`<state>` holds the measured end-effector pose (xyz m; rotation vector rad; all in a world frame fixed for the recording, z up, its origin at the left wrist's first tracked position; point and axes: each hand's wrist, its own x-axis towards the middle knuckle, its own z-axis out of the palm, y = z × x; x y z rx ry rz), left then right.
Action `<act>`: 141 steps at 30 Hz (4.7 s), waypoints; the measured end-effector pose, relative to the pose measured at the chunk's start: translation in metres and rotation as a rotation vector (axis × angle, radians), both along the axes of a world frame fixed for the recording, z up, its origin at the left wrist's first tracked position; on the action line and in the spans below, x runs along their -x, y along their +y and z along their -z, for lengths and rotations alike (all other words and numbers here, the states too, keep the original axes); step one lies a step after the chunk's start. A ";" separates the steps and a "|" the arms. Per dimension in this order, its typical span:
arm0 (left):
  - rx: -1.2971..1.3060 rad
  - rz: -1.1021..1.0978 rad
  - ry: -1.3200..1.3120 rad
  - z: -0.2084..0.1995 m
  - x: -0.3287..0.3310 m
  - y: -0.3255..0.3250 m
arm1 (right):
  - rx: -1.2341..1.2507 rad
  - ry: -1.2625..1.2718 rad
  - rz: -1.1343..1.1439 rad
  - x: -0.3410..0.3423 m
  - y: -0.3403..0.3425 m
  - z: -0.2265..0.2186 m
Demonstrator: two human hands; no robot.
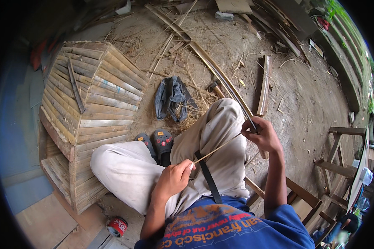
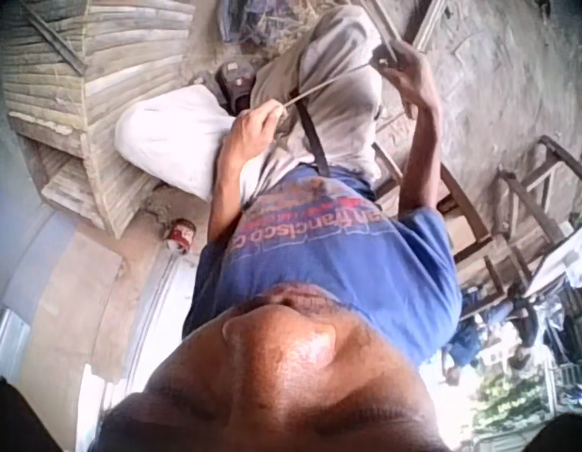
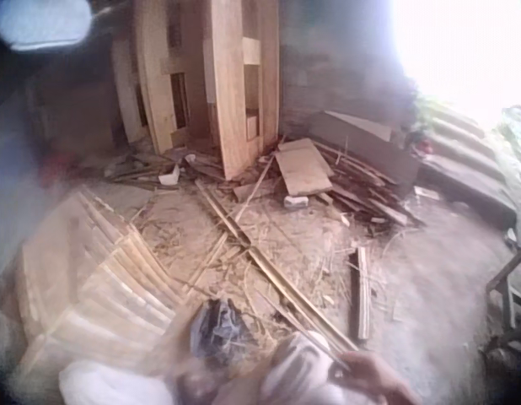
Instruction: The person sits cross-legged and uses a machete to repeatedly scrape and sharpen thin bamboo sticks held in the left hand. The person rotates the sticks and continues scraping along their length to smooth the surface.
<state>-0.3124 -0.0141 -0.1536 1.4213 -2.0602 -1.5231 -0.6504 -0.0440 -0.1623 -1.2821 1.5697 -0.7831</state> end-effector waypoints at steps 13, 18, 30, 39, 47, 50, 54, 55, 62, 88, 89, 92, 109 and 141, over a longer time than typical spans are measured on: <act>-0.216 -0.639 0.327 0.051 0.025 -0.032 | -0.438 0.032 -0.064 0.047 0.035 0.054; -0.492 -0.635 0.641 0.061 0.059 -0.047 | -0.333 0.249 0.300 0.049 0.051 0.093; 0.144 -0.126 -0.057 0.091 0.172 -0.065 | -0.120 0.535 0.184 -0.010 0.044 0.087; 0.194 -0.109 0.035 0.118 0.151 -0.044 | -0.052 0.670 0.015 0.003 0.045 0.094; 0.085 -0.221 0.061 0.092 0.046 0.040 | -0.140 0.669 0.074 -0.007 0.024 0.095; 0.004 -0.263 0.068 0.076 0.023 0.050 | -0.137 0.582 0.101 -0.013 0.023 0.091; 0.079 -0.309 0.172 0.078 0.051 0.029 | -0.133 0.519 0.139 -0.015 0.035 0.084; 0.065 -0.277 0.175 0.083 0.066 0.017 | -0.111 0.495 0.144 -0.014 0.039 0.082; 0.191 -0.086 0.021 0.102 0.151 -0.044 | -0.038 0.638 0.064 -0.012 0.060 0.087; 0.163 -0.138 0.156 0.107 0.132 -0.037 | -0.081 0.570 -0.041 -0.011 0.065 0.077; 0.175 -0.125 0.115 0.111 0.138 -0.039 | -0.028 0.597 -0.043 -0.013 0.063 0.077; 0.203 -0.067 0.095 0.121 0.134 -0.036 | -0.080 0.650 -0.093 -0.016 0.056 0.076; -0.030 -0.264 0.247 0.089 0.045 0.016 | -0.107 0.480 -0.074 -0.015 0.044 0.074; 0.013 -0.047 0.266 0.129 0.116 -0.032 | -0.118 0.590 -0.004 -0.015 0.046 0.078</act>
